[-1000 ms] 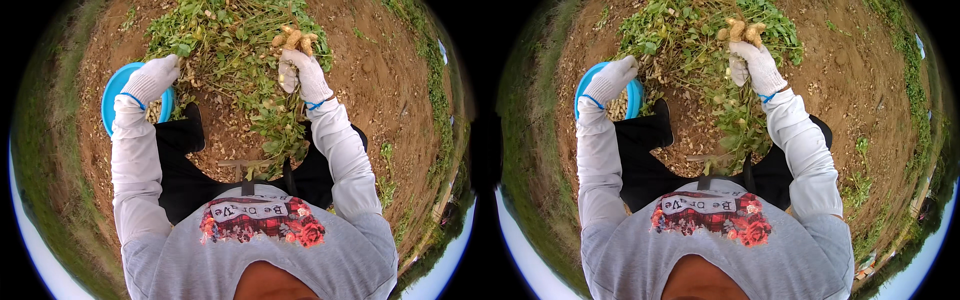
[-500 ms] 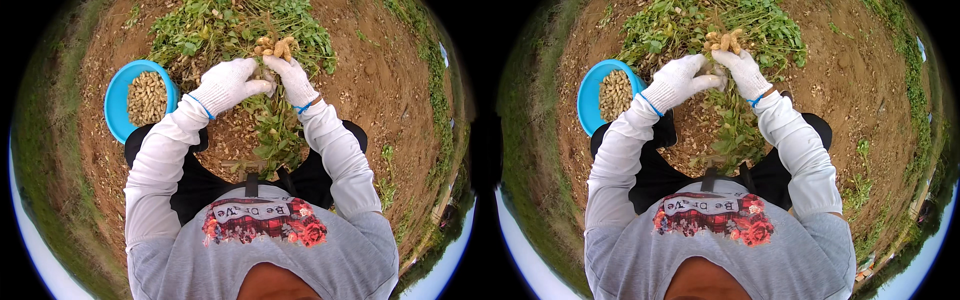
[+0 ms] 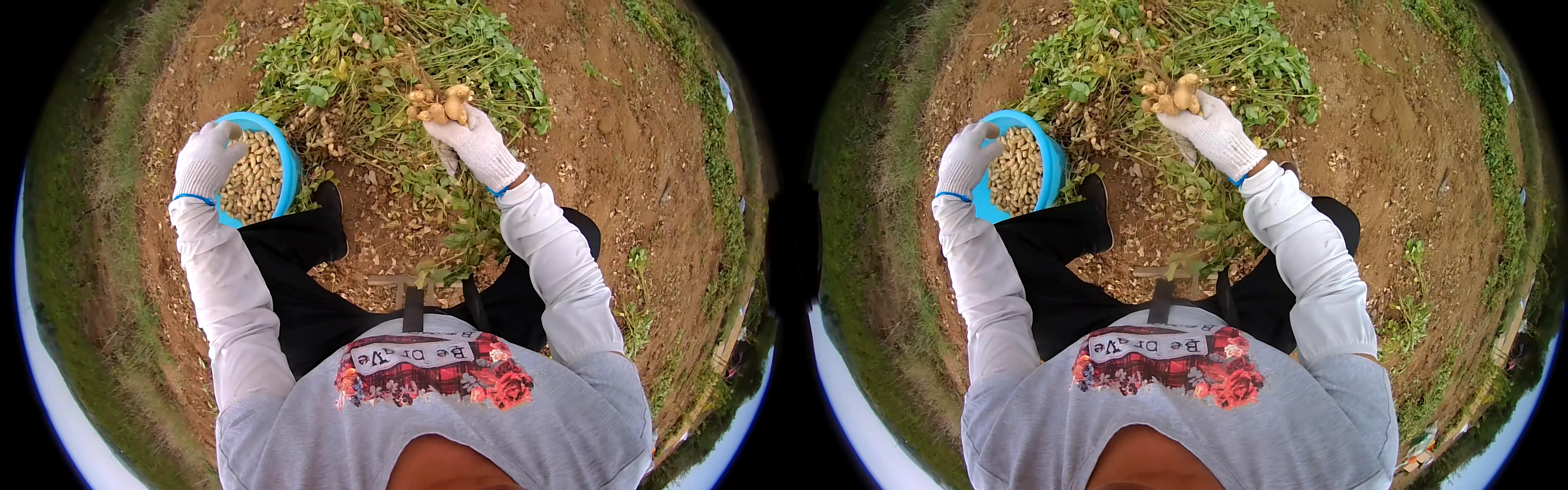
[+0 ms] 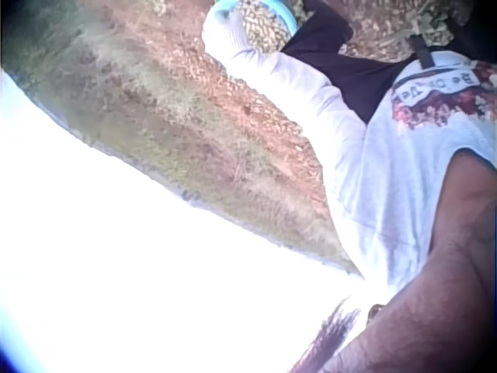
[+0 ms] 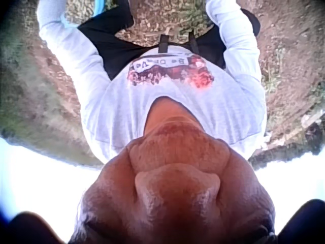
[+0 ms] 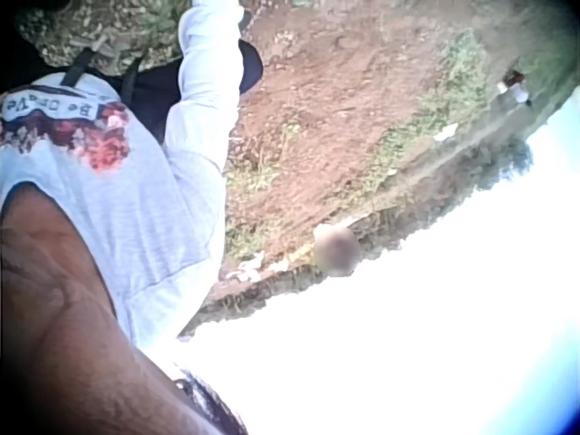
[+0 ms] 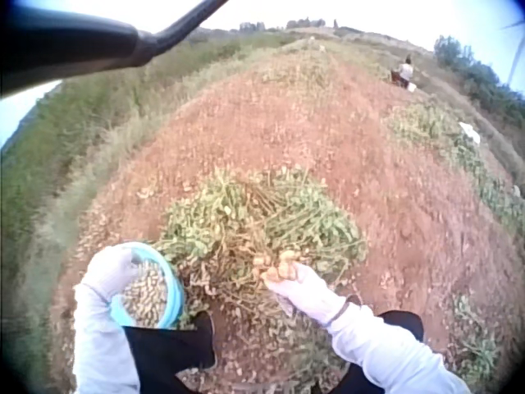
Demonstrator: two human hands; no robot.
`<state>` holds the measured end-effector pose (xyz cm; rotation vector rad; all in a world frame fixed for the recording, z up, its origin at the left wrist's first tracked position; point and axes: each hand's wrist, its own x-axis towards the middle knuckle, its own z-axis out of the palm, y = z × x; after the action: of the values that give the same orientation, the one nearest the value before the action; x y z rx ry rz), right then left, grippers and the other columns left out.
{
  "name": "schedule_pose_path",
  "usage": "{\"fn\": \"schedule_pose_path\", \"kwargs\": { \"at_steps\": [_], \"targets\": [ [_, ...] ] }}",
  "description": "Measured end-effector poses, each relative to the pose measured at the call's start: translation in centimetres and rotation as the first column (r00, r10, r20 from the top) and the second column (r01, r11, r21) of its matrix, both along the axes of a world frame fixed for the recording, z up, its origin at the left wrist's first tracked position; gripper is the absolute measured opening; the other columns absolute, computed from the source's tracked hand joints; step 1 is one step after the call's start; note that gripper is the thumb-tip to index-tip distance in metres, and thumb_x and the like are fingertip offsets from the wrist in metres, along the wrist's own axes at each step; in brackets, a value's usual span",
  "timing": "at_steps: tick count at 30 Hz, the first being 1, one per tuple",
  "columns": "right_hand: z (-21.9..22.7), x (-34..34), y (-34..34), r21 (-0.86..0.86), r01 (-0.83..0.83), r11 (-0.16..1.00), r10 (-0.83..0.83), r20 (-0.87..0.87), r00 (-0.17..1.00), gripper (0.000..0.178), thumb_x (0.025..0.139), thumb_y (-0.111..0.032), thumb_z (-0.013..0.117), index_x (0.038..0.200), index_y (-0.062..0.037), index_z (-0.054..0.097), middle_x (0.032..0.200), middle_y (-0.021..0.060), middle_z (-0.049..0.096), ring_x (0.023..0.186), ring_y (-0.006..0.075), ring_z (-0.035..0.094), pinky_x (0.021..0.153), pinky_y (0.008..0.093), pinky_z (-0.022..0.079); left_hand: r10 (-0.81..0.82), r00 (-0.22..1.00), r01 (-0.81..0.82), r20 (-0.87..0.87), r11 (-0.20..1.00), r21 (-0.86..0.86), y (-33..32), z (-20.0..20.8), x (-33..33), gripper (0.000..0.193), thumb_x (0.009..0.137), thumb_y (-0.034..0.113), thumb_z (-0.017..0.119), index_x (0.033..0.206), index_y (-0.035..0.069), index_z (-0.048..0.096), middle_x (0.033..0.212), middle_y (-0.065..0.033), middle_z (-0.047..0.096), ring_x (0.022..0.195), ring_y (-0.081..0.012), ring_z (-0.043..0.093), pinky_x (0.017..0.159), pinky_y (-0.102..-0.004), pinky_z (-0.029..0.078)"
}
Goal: The person sits on the ground and repeatedly pulls peanuts from peanut plants, placing them into a blue bowl. The person handles the plants by hand and discards the stems after removing the peanuts.
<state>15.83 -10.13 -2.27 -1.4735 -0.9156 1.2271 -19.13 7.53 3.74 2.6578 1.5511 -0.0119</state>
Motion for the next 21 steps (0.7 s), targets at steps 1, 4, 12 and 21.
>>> {"fn": "schedule_pose_path", "kwargs": {
  "at_steps": [1,4,12,21],
  "targets": [
    [0.2,-0.2,-0.2,-0.023,-0.02,1.0,0.02,0.011,1.0,0.036,0.094,-0.029,0.077,0.116,-0.0026,0.065,0.077,-0.0011,0.065,0.053,0.0077,0.052,0.049,0.0262,0.041,0.04,0.993,-0.022,-0.111,0.987,0.159,-0.3,0.0,-0.2,0.034,0.093,0.033,0.069,0.114,0.006,0.071,0.113,-0.0122,0.072,0.111,-0.0341,0.066,0.095,-0.0453,0.053],
    [-0.1,-0.5,0.2,-0.189,-0.042,0.981,0.061,0.101,0.993,0.047,0.092,-0.03,0.078,0.125,-0.0014,0.062,0.08,-0.001,0.067,0.052,0.0058,0.05,0.049,0.0252,0.041,0.087,0.903,0.023,0.421,0.969,-0.248,-1.5,-0.5,5.8,0.037,0.094,0.032,0.074,0.114,0.002,0.069,0.105,-0.0102,0.07,0.094,-0.023,0.067,0.086,-0.0352,0.053],
    [-1.6,-1.5,0.7,-0.035,-0.061,0.998,0.068,0.698,0.713,0.081,0.084,-0.047,0.078,0.148,-0.0091,0.046,0.131,0.0218,0.067,0.122,0.0391,0.065,0.101,0.046,0.053,0.165,0.761,0.213,0.627,0.85,-0.482,-10.2,-3.1,18.0,0.09,0.079,0.053,0.084,0.142,-0.001,0.048,0.12,-0.0202,0.069,0.113,-0.0303,0.069,0.097,-0.0402,0.055],
    [-1.4,2.3,-0.1,-0.028,-0.113,0.993,0.114,0.454,0.884,0.087,0.082,-0.053,0.072,0.148,-0.0006,0.05,0.14,0.0273,0.061,0.131,0.0371,0.06,0.108,0.0403,0.047,0.489,0.51,0.553,0.707,0.444,-0.706,-6.1,-4.1,18.0,0.052,0.094,0.022,0.07,0.134,-0.006,0.052,0.115,-0.0132,0.068,0.097,-0.0146,0.071,0.085,-0.0284,0.06]
  ]
}}
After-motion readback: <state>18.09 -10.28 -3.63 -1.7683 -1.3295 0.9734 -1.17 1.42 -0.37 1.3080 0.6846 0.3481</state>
